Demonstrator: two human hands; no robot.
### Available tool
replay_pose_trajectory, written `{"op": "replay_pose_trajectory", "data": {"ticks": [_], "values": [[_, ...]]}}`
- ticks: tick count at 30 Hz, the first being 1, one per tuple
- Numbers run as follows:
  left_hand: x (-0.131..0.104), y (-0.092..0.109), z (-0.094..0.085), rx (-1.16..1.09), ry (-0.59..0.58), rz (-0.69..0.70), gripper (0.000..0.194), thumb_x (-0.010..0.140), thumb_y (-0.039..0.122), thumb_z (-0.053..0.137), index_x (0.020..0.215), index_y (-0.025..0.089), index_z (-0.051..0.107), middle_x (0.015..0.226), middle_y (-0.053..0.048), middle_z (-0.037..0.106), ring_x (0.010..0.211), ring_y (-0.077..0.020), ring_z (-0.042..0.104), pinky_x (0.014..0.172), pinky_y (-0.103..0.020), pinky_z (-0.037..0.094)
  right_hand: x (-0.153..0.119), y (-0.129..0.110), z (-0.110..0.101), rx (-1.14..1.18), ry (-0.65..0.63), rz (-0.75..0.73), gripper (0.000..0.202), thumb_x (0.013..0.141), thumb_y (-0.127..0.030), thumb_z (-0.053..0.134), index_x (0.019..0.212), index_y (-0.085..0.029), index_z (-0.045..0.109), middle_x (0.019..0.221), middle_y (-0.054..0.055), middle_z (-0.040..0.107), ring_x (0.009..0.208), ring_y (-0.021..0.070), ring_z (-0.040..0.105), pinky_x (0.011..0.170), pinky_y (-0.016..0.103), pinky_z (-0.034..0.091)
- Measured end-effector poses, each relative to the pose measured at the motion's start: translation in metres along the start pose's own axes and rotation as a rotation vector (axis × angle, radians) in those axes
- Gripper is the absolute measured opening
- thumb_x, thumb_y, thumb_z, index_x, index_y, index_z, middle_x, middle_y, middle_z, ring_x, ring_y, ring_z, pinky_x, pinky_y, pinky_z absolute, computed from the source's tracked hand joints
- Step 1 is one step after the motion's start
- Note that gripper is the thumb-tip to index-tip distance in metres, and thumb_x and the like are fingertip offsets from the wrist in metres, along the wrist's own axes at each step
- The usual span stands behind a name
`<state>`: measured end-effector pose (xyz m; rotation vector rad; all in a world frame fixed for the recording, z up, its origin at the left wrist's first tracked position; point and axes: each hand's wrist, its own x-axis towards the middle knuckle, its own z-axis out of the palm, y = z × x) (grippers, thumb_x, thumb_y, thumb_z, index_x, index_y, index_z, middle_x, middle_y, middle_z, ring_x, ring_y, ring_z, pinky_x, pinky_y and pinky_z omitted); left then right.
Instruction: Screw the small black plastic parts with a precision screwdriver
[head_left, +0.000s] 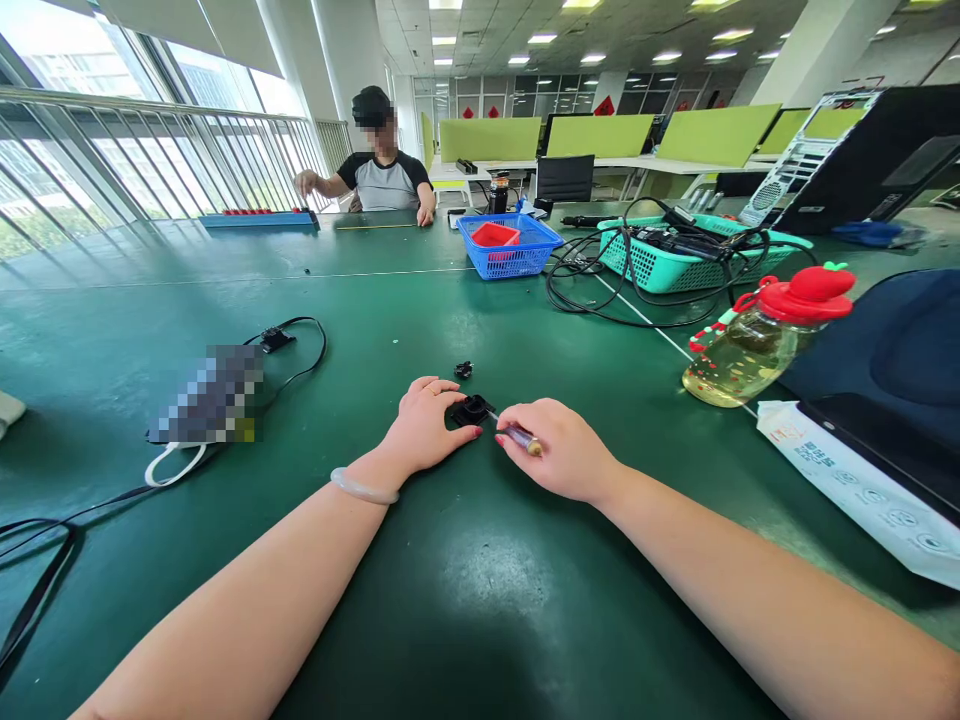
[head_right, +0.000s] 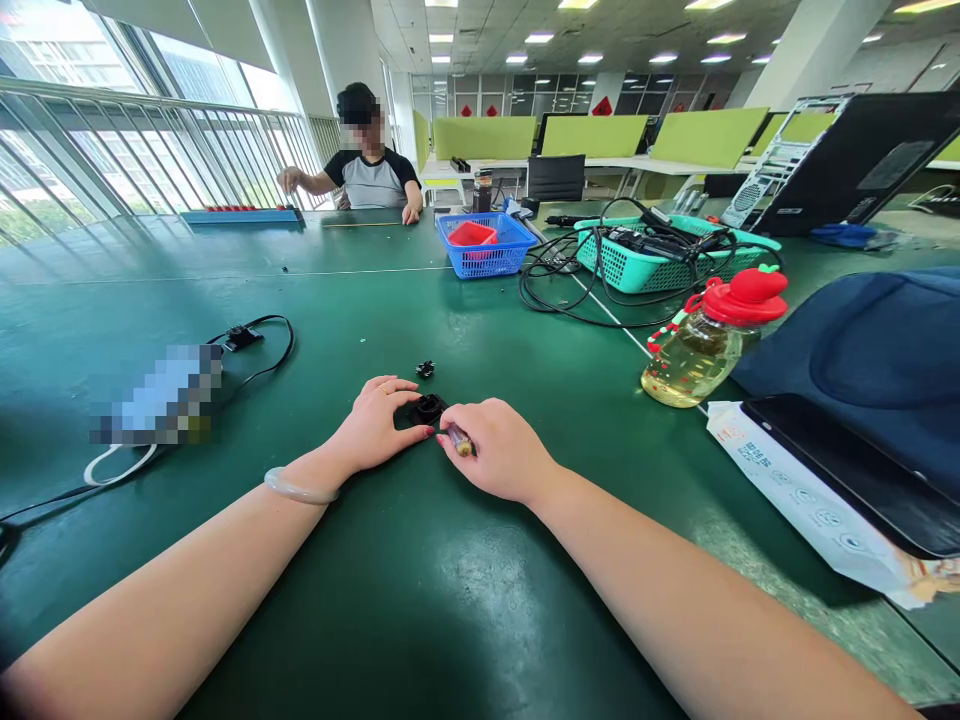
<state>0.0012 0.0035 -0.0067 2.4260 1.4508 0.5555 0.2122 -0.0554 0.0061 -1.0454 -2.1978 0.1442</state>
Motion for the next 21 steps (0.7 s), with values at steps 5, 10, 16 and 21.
{"op": "replay_pose_trajectory", "data": {"ticks": [5,10,16,21], "values": [[0.0009,-0.0023,0.002,-0.01,0.022,-0.005,0.047,0.074,0.05,0.074,0.112,0.023,0.071,0.131,-0.008,0.063,0.136,-0.0357,0.04,0.117,-0.056,0.032,-0.0014,-0.0023,-0.0024,0.047,0.066,-0.033,0.009,0.089,-0.024,0.054,0.088,-0.025,0.063,0.079,0.003,0.072,0.072,0.0196,0.062,0.074,0.035,0.047],[0.0014,-0.0037,0.0028,-0.016,0.013,0.008,0.048,0.073,0.049,0.076,0.113,0.024,0.071,0.131,-0.008,0.063,0.136,-0.035,0.04,0.117,-0.055,0.032,-0.002,-0.0047,-0.0046,0.091,0.06,-0.083,0.011,0.086,-0.019,0.054,0.087,-0.026,0.063,0.075,0.002,0.07,0.071,0.0189,0.061,0.074,0.034,0.049],[0.0029,-0.0051,0.0022,-0.043,0.006,0.017,0.047,0.069,0.049,0.081,0.109,0.024,0.074,0.132,-0.008,0.063,0.136,-0.0363,0.039,0.117,-0.057,0.032,-0.0006,-0.0066,-0.0039,0.136,0.021,-0.001,0.011,0.087,-0.02,0.053,0.085,-0.025,0.063,0.08,0.002,0.072,0.073,0.0189,0.062,0.076,0.035,0.049],[0.0031,-0.003,-0.0002,-0.05,0.0,0.01,0.045,0.062,0.051,0.086,0.098,0.025,0.076,0.133,-0.007,0.063,0.138,-0.0375,0.037,0.116,-0.057,0.032,0.0009,-0.0019,-0.0022,0.265,0.064,0.271,0.016,0.092,-0.029,0.051,0.082,-0.024,0.062,0.074,0.0,0.068,0.067,0.0164,0.061,0.066,0.029,0.048]]}}
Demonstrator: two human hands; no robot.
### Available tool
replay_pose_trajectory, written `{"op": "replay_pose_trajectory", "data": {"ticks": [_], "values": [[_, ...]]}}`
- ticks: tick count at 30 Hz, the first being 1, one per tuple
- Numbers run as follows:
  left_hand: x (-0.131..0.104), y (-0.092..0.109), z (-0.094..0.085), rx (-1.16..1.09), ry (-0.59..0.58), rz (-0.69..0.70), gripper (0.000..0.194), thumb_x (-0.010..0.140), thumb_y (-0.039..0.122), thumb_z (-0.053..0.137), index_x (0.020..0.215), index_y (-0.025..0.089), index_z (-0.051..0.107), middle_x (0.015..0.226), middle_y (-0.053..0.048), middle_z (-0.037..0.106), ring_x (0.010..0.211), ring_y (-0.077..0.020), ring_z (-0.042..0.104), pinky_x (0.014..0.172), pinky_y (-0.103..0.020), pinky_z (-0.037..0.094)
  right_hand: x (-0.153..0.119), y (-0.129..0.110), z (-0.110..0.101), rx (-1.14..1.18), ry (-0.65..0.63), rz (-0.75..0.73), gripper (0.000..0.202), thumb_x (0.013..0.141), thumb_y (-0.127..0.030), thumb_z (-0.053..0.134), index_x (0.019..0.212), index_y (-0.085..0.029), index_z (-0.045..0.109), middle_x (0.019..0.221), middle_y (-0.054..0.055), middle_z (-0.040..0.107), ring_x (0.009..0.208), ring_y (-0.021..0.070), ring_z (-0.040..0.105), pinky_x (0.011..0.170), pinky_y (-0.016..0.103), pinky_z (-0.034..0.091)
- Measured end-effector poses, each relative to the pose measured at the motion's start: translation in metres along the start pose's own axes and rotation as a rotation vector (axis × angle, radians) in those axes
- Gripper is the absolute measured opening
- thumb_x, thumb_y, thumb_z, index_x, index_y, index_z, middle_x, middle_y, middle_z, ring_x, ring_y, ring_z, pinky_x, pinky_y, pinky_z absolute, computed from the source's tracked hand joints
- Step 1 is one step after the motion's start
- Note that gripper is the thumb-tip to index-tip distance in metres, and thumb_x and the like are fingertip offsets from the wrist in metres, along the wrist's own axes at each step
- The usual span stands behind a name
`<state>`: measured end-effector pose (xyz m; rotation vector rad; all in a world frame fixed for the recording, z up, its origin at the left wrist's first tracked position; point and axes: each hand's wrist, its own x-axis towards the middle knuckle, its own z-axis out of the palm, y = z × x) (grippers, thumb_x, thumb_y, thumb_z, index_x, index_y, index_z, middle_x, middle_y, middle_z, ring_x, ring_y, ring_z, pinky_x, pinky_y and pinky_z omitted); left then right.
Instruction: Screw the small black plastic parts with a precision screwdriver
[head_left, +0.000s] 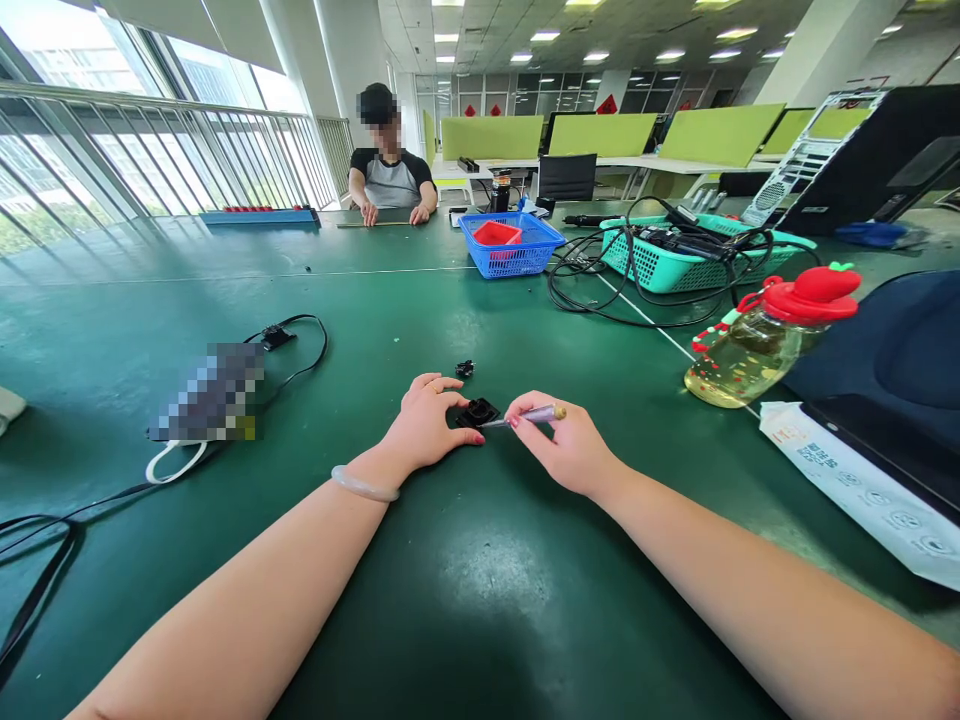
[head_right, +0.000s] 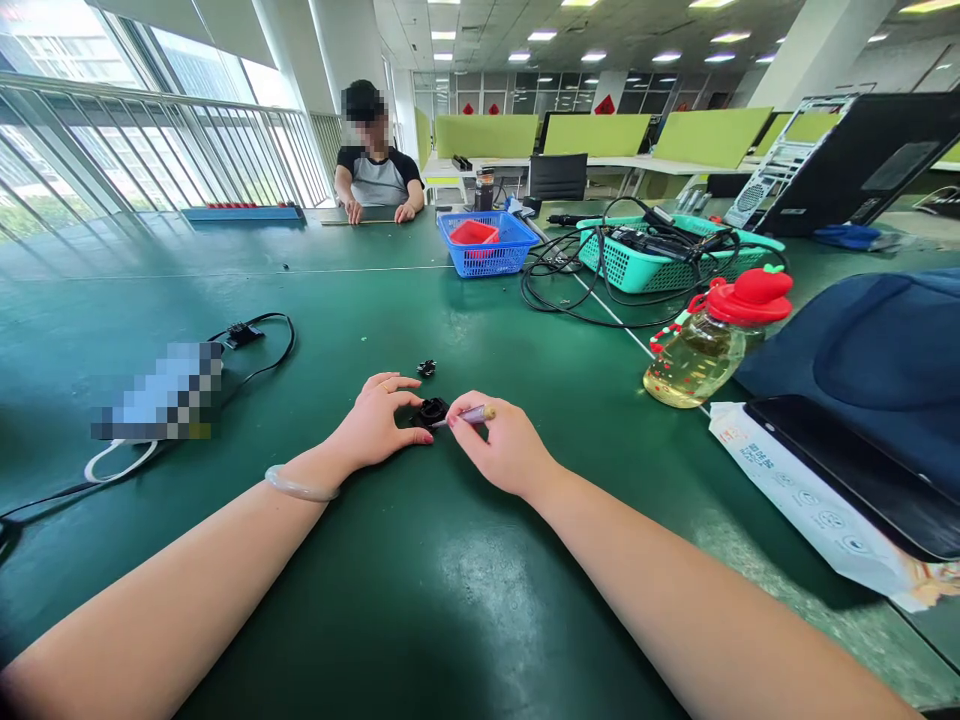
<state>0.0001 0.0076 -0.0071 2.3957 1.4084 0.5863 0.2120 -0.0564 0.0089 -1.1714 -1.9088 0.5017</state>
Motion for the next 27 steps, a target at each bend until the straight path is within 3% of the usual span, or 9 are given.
{"op": "replay_pose_trajectory", "data": {"ticks": [4,9,12,19,27], "values": [[-0.002,0.003,-0.001,-0.003,0.0,0.025,0.046,0.058,0.051,0.088,0.092,0.024,0.074,0.137,-0.008,0.059,0.137,-0.0368,0.038,0.116,-0.057,0.033,0.005,0.013,0.001,0.112,0.101,0.168,0.026,0.091,-0.041,0.051,0.078,-0.022,0.06,0.061,-0.001,0.061,0.056,0.0158,0.058,0.057,0.029,0.046],[-0.005,0.006,-0.001,-0.011,-0.044,0.076,0.074,0.06,0.052,0.087,0.126,0.029,0.064,0.146,-0.01,0.049,0.139,-0.0354,0.035,0.117,-0.057,0.029,0.008,0.017,0.001,0.19,0.103,0.241,0.021,0.086,-0.037,0.05,0.074,-0.022,0.058,0.056,-0.002,0.056,0.052,0.0154,0.055,0.053,0.028,0.044],[-0.007,0.007,-0.003,0.005,-0.11,0.096,0.071,0.069,0.055,0.08,0.133,0.033,0.06,0.151,-0.009,0.044,0.143,-0.0371,0.028,0.117,-0.06,0.026,0.006,0.014,-0.001,0.202,0.106,0.228,0.017,0.082,-0.032,0.049,0.071,-0.022,0.057,0.055,-0.003,0.054,0.051,0.0148,0.053,0.053,0.028,0.042],[-0.008,0.008,-0.004,0.019,-0.142,0.094,0.053,0.074,0.057,0.075,0.119,0.031,0.067,0.151,-0.009,0.043,0.144,-0.0384,0.026,0.117,-0.062,0.026,0.0,0.008,-0.006,0.123,0.288,0.037,0.015,0.079,-0.023,0.049,0.066,-0.022,0.055,0.064,0.0,0.06,0.06,0.0167,0.056,0.058,0.03,0.044],[-0.008,0.009,-0.003,0.033,-0.135,0.097,0.055,0.072,0.056,0.077,0.119,0.03,0.067,0.15,-0.008,0.044,0.144,-0.038,0.026,0.117,-0.061,0.026,-0.004,0.002,-0.004,-0.011,0.159,-0.301,0.012,0.082,-0.016,0.052,0.075,-0.023,0.058,0.07,0.0,0.065,0.067,0.0173,0.059,0.066,0.032,0.048]]}}
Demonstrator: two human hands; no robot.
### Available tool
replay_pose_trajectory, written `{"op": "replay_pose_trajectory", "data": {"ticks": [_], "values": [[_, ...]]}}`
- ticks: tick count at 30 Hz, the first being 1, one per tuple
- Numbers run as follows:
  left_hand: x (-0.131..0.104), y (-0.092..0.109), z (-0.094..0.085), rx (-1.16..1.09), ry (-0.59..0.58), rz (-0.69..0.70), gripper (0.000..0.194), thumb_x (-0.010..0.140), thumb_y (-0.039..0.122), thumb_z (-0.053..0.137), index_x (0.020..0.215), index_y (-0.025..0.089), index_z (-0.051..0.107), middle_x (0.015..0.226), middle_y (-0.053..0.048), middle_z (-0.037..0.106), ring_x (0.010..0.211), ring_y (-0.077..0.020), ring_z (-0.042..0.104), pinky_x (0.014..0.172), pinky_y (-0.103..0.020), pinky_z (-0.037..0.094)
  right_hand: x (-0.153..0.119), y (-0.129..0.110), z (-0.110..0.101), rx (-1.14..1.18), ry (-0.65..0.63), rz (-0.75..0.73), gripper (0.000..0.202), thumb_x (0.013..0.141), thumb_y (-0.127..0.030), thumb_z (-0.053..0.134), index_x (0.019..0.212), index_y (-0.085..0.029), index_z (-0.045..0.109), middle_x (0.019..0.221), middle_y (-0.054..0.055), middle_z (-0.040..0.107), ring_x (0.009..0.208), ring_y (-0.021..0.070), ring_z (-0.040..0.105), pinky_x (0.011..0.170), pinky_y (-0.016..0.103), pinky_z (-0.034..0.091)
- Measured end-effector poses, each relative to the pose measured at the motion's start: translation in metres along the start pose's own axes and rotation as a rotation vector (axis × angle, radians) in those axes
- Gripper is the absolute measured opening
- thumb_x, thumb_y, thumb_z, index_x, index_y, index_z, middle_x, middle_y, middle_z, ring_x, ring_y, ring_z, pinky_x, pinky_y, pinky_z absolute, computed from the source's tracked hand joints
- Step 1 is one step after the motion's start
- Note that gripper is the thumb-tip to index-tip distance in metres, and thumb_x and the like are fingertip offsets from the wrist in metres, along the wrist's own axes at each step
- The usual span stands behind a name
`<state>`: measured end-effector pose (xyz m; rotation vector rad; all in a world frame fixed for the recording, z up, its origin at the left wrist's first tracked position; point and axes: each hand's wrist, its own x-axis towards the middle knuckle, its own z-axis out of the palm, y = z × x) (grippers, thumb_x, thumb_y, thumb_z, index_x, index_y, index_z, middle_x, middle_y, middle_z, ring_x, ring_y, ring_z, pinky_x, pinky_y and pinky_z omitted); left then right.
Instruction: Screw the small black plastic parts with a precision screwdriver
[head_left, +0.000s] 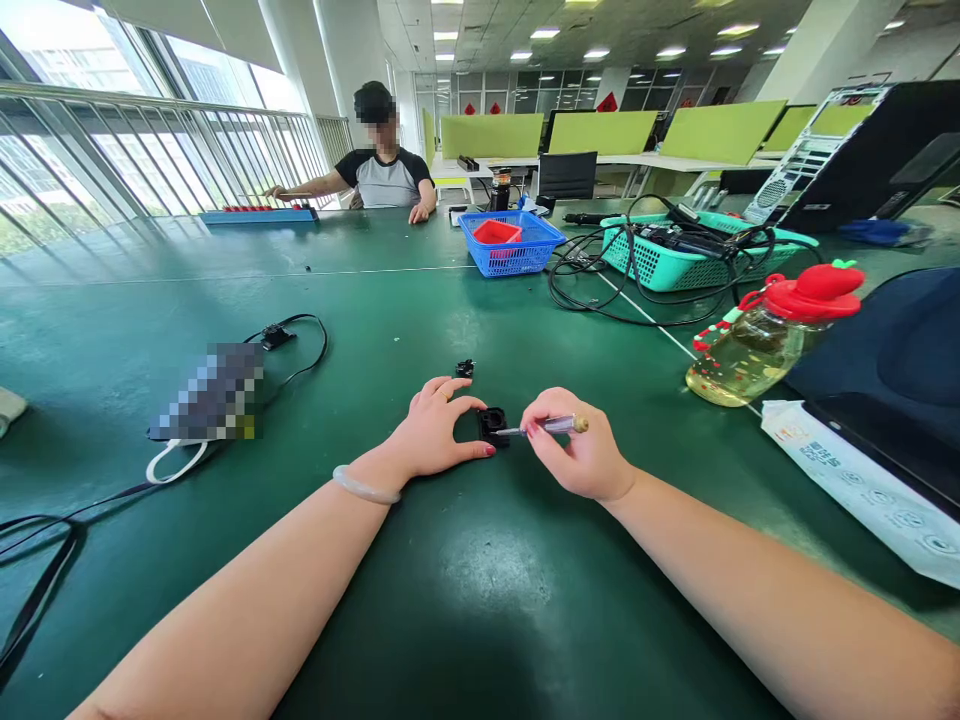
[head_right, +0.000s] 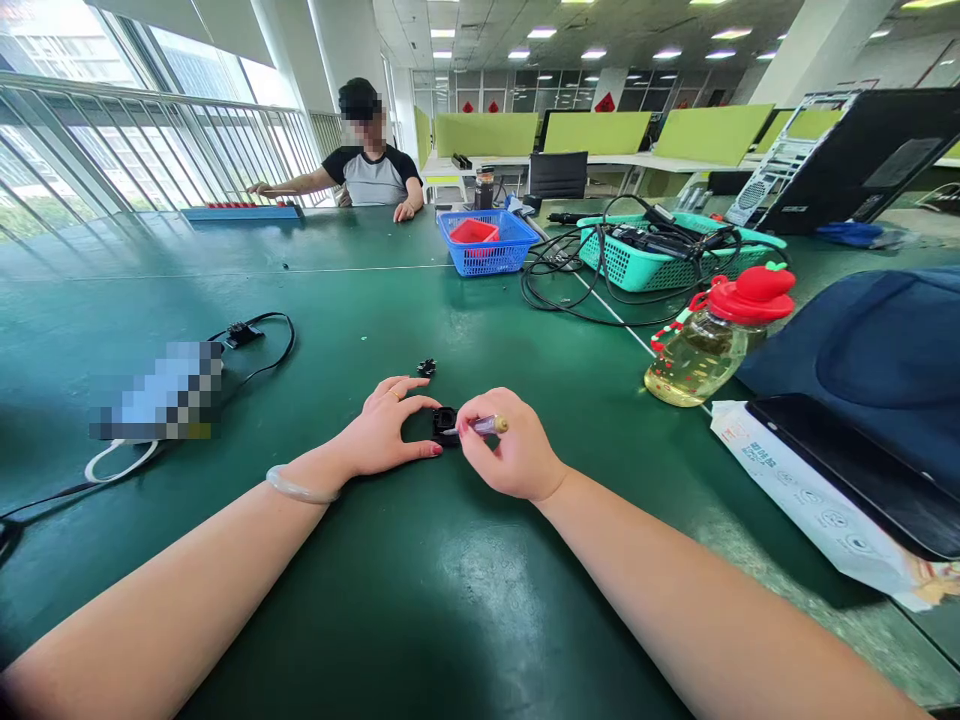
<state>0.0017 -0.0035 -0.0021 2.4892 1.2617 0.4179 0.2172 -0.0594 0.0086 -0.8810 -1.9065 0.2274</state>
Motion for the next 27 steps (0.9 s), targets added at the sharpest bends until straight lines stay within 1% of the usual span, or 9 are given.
{"op": "replay_pose_trajectory", "data": {"ticks": [2,4,6,9,13,15,20,23,27], "values": [[0.0003,0.0002,0.0006,0.004,0.006,-0.004,0.055,0.072,0.056,0.077,0.118,0.03,0.067,0.15,-0.008,0.046,0.143,-0.0377,0.027,0.117,-0.061,0.026,0.0006,-0.002,0.0009,-0.041,-0.041,-0.069,0.012,0.082,-0.015,0.052,0.076,-0.024,0.058,0.07,0.0,0.066,0.066,0.0167,0.059,0.069,0.033,0.048],[0.0006,0.0001,0.0013,0.005,0.017,-0.003,0.055,0.071,0.056,0.078,0.118,0.03,0.067,0.148,-0.007,0.048,0.143,-0.0376,0.028,0.117,-0.061,0.027,0.001,-0.0031,0.0019,-0.069,-0.081,-0.083,0.012,0.083,-0.015,0.053,0.076,-0.024,0.057,0.069,-0.001,0.066,0.065,0.0162,0.058,0.071,0.032,0.048],[0.0007,-0.0003,0.002,0.007,0.021,-0.003,0.055,0.071,0.056,0.078,0.119,0.03,0.067,0.147,-0.007,0.049,0.143,-0.0377,0.028,0.117,-0.061,0.027,0.0009,-0.0027,0.0026,-0.08,-0.101,-0.048,0.012,0.084,-0.016,0.053,0.077,-0.024,0.058,0.071,-0.001,0.067,0.067,0.0163,0.059,0.071,0.032,0.048],[0.0005,-0.0013,0.0026,0.017,0.014,-0.002,0.058,0.073,0.057,0.076,0.123,0.029,0.065,0.147,-0.008,0.049,0.143,-0.0374,0.028,0.117,-0.06,0.027,0.0004,-0.0001,0.0034,-0.074,-0.091,0.061,0.011,0.087,-0.021,0.054,0.079,-0.024,0.059,0.073,0.0,0.067,0.07,0.0168,0.061,0.069,0.03,0.048],[0.0,-0.0021,0.0027,0.029,0.013,0.009,0.057,0.078,0.055,0.07,0.128,0.029,0.062,0.148,-0.009,0.048,0.143,-0.0362,0.029,0.117,-0.06,0.028,-0.0002,0.0017,0.0039,-0.035,-0.096,0.155,0.014,0.091,-0.03,0.055,0.081,-0.024,0.062,0.071,0.0,0.065,0.064,0.0155,0.059,0.064,0.028,0.047],[0.0,-0.0019,0.0026,0.034,0.012,0.007,0.057,0.08,0.053,0.069,0.13,0.028,0.061,0.148,-0.009,0.048,0.143,-0.0357,0.029,0.117,-0.059,0.028,-0.0008,0.0015,0.0041,0.024,-0.059,0.164,0.015,0.092,-0.032,0.054,0.083,-0.023,0.062,0.071,-0.001,0.065,0.062,0.0145,0.058,0.062,0.027,0.046],[-0.0002,-0.0011,0.0024,0.045,0.006,0.006,0.054,0.081,0.049,0.069,0.13,0.028,0.061,0.148,-0.009,0.048,0.143,-0.0361,0.029,0.117,-0.059,0.028,-0.0015,0.0033,0.004,0.101,0.142,0.207,0.017,0.095,-0.03,0.049,0.085,-0.022,0.06,0.076,0.001,0.064,0.064,0.0147,0.06,0.061,0.028,0.047],[-0.0004,-0.0013,0.0018,0.048,0.0,0.022,0.052,0.083,0.045,0.066,0.132,0.029,0.06,0.149,-0.008,0.048,0.143,-0.036,0.03,0.117,-0.06,0.028,-0.0003,0.0058,0.0034,0.059,0.154,0.224,0.016,0.093,-0.027,0.048,0.082,-0.022,0.059,0.073,0.001,0.063,0.066,0.0155,0.06,0.063,0.029,0.047],[0.0001,-0.0023,0.0008,0.051,-0.014,0.03,0.054,0.086,0.029,0.06,0.139,0.032,0.054,0.15,-0.005,0.048,0.142,-0.0336,0.032,0.116,-0.059,0.029,0.0012,0.0065,0.0026,-0.002,0.124,0.246,0.017,0.091,-0.025,0.048,0.078,-0.022,0.058,0.071,0.0,0.063,0.064,0.0152,0.06,0.063,0.028,0.046]]}}
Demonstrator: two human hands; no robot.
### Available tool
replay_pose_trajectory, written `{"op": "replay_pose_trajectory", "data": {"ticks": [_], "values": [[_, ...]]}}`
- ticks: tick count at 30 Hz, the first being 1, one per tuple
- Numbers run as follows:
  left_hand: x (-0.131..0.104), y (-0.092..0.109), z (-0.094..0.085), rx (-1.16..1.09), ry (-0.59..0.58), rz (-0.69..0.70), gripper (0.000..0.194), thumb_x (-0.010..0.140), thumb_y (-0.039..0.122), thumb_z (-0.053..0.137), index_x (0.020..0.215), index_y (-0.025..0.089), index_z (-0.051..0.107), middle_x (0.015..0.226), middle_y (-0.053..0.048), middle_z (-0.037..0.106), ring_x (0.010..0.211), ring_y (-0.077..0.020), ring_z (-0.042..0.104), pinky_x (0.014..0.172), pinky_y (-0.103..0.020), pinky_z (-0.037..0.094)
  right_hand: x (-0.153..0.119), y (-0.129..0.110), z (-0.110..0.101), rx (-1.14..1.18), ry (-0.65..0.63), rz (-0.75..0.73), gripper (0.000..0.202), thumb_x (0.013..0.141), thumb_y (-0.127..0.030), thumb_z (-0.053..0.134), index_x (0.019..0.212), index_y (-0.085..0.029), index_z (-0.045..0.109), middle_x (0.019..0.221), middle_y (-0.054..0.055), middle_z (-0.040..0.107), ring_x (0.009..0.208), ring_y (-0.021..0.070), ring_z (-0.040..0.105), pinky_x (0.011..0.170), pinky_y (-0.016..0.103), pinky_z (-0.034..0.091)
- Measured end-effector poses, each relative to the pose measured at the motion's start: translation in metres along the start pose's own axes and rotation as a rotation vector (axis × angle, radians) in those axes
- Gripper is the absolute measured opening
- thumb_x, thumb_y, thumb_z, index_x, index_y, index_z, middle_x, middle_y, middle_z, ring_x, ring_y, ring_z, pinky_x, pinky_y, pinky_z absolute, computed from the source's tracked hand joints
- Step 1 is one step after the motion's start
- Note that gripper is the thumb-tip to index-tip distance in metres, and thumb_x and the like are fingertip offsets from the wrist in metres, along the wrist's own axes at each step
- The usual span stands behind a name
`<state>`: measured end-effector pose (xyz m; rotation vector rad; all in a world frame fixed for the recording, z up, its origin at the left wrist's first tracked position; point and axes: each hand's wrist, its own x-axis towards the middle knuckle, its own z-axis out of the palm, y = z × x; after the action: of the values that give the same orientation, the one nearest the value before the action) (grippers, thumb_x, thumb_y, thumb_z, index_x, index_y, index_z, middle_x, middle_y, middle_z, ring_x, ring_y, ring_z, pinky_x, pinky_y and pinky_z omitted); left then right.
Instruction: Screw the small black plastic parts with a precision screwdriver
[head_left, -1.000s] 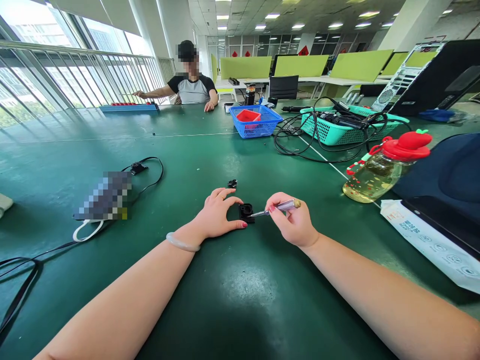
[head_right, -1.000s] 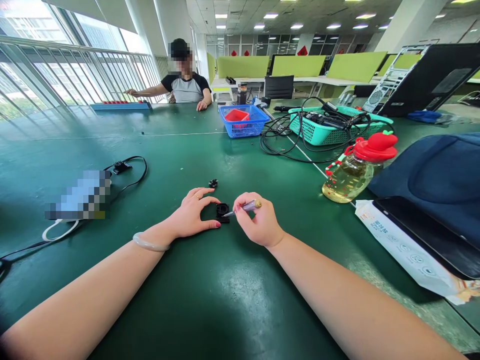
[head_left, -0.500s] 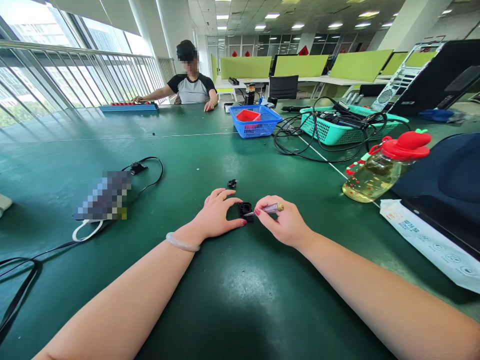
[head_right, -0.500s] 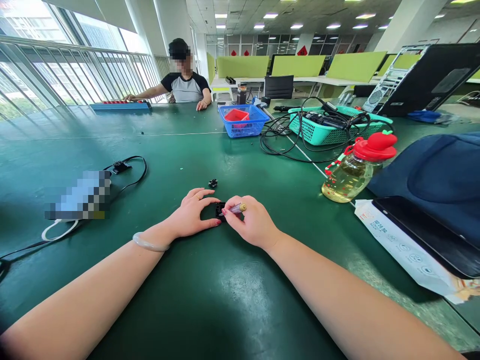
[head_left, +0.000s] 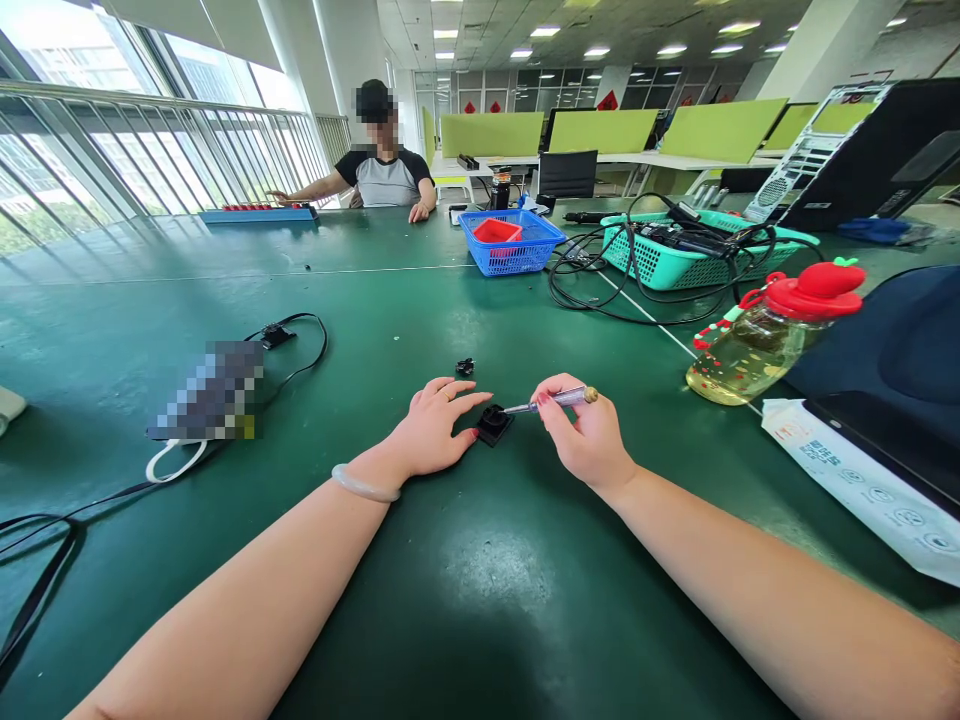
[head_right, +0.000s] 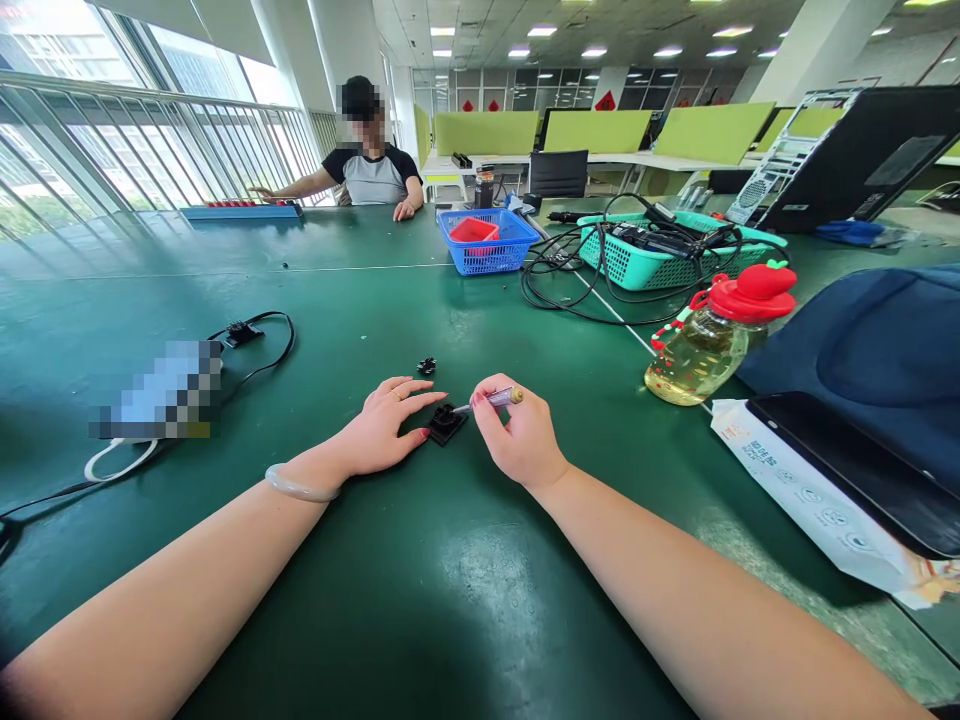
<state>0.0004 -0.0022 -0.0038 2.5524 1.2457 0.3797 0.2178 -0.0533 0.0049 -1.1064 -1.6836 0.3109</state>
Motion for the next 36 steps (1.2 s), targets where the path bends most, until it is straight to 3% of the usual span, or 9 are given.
{"op": "replay_pose_trajectory", "data": {"ticks": [3,6,8,11,20,25,32,36], "values": [[0.0005,0.0002,-0.0006,-0.01,0.01,-0.015,0.051,0.087,0.026,0.057,0.138,0.03,0.056,0.149,-0.004,0.05,0.142,-0.0322,0.034,0.117,-0.057,0.029,-0.0001,-0.0015,0.0,-0.054,-0.052,0.001,0.019,0.091,-0.027,0.049,0.076,-0.022,0.058,0.067,0.0,0.062,0.06,0.0147,0.058,0.06,0.027,0.045],[0.0003,0.0013,-0.0014,-0.033,0.026,-0.012,0.044,0.089,0.043,0.059,0.13,0.03,0.061,0.146,-0.006,0.053,0.141,-0.0333,0.034,0.117,-0.057,0.029,-0.0006,-0.0029,0.0007,-0.055,-0.118,-0.001,0.019,0.091,-0.031,0.051,0.077,-0.023,0.061,0.066,-0.001,0.063,0.059,0.0144,0.058,0.06,0.027,0.046],[0.0002,0.0018,-0.0017,-0.037,0.025,-0.005,0.051,0.083,0.055,0.065,0.127,0.029,0.063,0.145,-0.006,0.053,0.141,-0.0351,0.033,0.117,-0.058,0.029,-0.0011,-0.003,0.0017,-0.032,-0.163,0.002,0.018,0.091,-0.034,0.054,0.079,-0.023,0.063,0.068,-0.001,0.066,0.061,0.0147,0.061,0.063,0.027,0.047],[0.0004,0.0014,-0.0014,-0.028,0.016,-0.003,0.061,0.074,0.062,0.071,0.125,0.029,0.064,0.144,-0.007,0.053,0.141,-0.0369,0.032,0.116,-0.059,0.029,-0.0021,-0.0025,0.003,-0.01,-0.196,0.011,0.018,0.091,-0.038,0.058,0.084,-0.024,0.067,0.073,0.0,0.07,0.066,0.0158,0.064,0.067,0.028,0.049],[0.0003,0.0002,0.0007,-0.04,0.042,0.003,0.05,0.077,0.044,0.071,0.123,0.028,0.063,0.14,-0.007,0.056,0.139,-0.0353,0.035,0.116,-0.058,0.03,-0.0037,-0.0055,-0.0018,-0.014,-0.016,-0.054,0.02,0.095,-0.033,0.05,0.082,-0.023,0.062,0.075,0.001,0.068,0.066,0.0159,0.062,0.063,0.028,0.047],[-0.0005,0.0005,0.0006,-0.054,0.058,0.017,0.047,0.077,0.036,0.069,0.123,0.029,0.063,0.138,-0.006,0.058,0.138,-0.0341,0.038,0.116,-0.058,0.031,-0.0024,-0.0041,-0.0007,-0.048,-0.032,-0.03,0.021,0.095,-0.035,0.049,0.082,-0.023,0.061,0.073,0.001,0.066,0.065,0.016,0.059,0.063,0.029,0.047],[0.0015,0.0001,-0.0004,-0.084,0.079,-0.002,0.037,0.072,0.037,0.074,0.106,0.024,0.069,0.128,-0.007,0.065,0.132,-0.0334,0.046,0.114,-0.054,0.035,-0.0016,-0.0023,0.0009,-0.003,-0.097,0.016,0.023,0.095,-0.037,0.049,0.081,-0.023,0.06,0.066,-0.001,0.061,0.058,0.0139,0.055,0.059,0.028,0.045],[0.0027,-0.0014,0.0001,-0.086,0.083,-0.008,0.037,0.072,0.037,0.075,0.106,0.023,0.071,0.129,-0.007,0.065,0.132,-0.0335,0.045,0.115,-0.053,0.035,-0.0015,-0.0031,0.0003,0.004,-0.072,0.015,0.024,0.094,-0.036,0.049,0.077,-0.022,0.059,0.066,-0.001,0.061,0.057,0.0138,0.054,0.057,0.027,0.043]]}}
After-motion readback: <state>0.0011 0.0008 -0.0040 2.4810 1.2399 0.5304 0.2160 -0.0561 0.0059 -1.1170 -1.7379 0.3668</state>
